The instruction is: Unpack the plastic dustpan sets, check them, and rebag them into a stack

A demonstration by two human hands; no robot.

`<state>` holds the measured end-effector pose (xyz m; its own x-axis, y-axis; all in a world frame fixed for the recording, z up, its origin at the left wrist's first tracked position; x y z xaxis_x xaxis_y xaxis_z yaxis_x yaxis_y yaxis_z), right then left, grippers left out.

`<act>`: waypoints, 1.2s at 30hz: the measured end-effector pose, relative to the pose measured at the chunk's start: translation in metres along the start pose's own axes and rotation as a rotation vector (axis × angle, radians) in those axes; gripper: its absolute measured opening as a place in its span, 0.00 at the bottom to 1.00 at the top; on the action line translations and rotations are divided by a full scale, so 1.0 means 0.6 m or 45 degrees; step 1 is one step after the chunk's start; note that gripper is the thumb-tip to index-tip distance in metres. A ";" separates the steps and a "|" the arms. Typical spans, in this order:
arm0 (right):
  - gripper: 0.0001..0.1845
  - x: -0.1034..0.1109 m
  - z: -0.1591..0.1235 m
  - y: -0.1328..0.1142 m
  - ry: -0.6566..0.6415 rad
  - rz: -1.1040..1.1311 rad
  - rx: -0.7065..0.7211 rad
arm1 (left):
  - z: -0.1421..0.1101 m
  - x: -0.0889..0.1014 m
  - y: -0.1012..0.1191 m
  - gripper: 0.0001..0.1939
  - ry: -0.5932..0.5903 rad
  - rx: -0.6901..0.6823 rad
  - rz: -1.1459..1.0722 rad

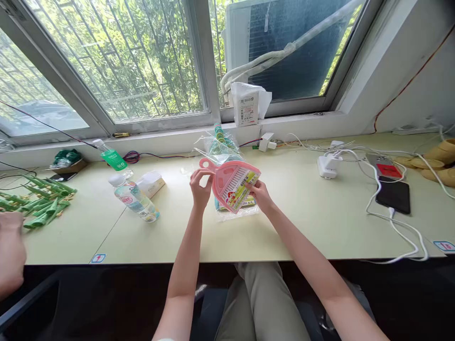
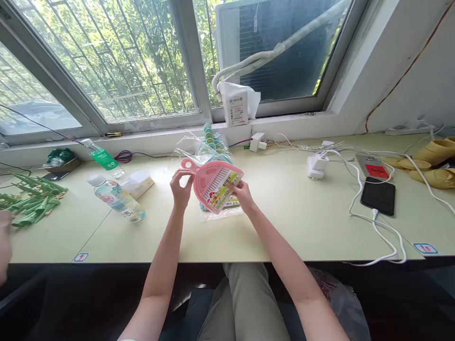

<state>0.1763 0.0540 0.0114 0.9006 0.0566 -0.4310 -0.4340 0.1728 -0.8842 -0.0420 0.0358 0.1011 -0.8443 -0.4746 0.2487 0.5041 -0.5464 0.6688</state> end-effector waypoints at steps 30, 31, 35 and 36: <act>0.28 0.024 0.008 0.032 0.028 -0.237 -0.069 | -0.032 -0.061 -0.066 0.21 -0.215 0.203 0.601; 0.29 0.022 0.007 0.034 0.019 -0.257 -0.077 | -0.032 -0.062 -0.071 0.20 -0.227 0.224 0.633; 0.29 0.017 0.004 0.039 0.003 -0.296 -0.097 | -0.033 -0.065 -0.076 0.13 -0.261 0.226 0.652; 0.29 0.016 0.004 0.040 0.000 -0.299 -0.100 | -0.032 -0.065 -0.075 0.12 -0.259 0.214 0.629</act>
<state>0.1748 0.0609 -0.0135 0.9770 0.0243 -0.2117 -0.2131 0.1039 -0.9715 -0.0283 0.0654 0.0480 -0.5415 -0.4943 0.6800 0.8269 -0.1673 0.5369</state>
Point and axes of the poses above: each hand's wrist, its own z-axis towards the middle knuckle, its own x-axis out of the back of the hand, y = z × x, the point moved 5 cm from there along z, towards the middle knuckle, and after that the axes turned 8 degrees about x, right-handed, at the moved point
